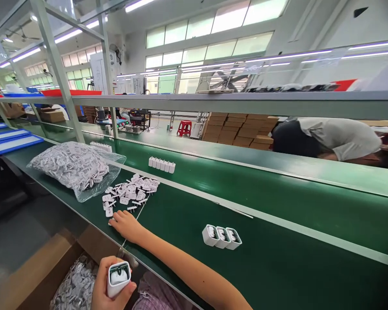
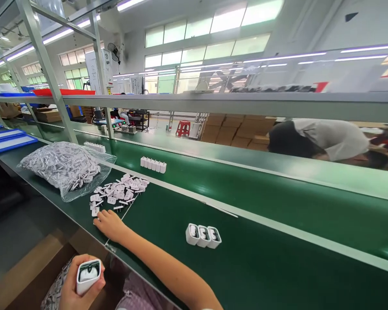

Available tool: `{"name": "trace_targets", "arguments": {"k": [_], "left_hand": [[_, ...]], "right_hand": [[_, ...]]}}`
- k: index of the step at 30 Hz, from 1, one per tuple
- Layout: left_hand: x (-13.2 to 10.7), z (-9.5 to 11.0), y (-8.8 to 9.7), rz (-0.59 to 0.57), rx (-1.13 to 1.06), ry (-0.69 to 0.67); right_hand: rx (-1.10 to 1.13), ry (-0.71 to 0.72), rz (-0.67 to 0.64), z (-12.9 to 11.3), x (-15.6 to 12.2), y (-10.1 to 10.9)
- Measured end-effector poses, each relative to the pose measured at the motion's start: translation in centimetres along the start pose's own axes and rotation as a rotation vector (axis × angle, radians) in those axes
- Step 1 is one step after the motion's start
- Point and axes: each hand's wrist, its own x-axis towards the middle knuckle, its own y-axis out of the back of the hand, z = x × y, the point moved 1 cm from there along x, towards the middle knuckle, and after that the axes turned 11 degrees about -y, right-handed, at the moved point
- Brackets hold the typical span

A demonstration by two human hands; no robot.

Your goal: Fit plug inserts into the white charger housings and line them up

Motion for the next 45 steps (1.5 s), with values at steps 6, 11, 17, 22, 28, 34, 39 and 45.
{"name": "trace_targets", "arguments": {"k": [6, 11, 17, 22, 28, 34, 39, 45], "left_hand": [[2.7, 0.5, -2.4, -0.281, -0.198, 0.100], [7.1, 3.7, -9.2, -0.802, -0.158, 0.003], [10.5, 7.7, -20.4, -1.079, -0.284, -0.230], [10.4, 10.0, -26.1, -1.197, -0.384, -0.249], [9.4, 8.0, -28.3, -1.193, -0.248, -0.113], [8.9, 6.5, -28.7, -1.036, -0.274, 0.003], [9.5, 7.5, -28.2, -1.046, -0.163, -0.088], [9.5, 7.4, -27.9, -1.090, -0.157, -0.057]], "right_hand": [[0.598, -0.283, 0.178, 2.5, -6.9, 7.5], [0.920, -0.439, 0.447, 2.1, -15.1, 17.7], [1.053, -0.459, 0.606, -1.3, -20.4, 23.9], [0.846, -0.339, 0.851, -1.3, -22.9, 26.3], [0.780, -0.437, 0.972, 0.9, -23.9, 27.8], [0.894, -0.420, 0.894, 2.0, -23.4, 27.6], [0.763, -0.459, 0.924, 1.7, -23.4, 27.1], [0.657, -0.463, 0.973, 1.1, -23.6, 27.2]]}}
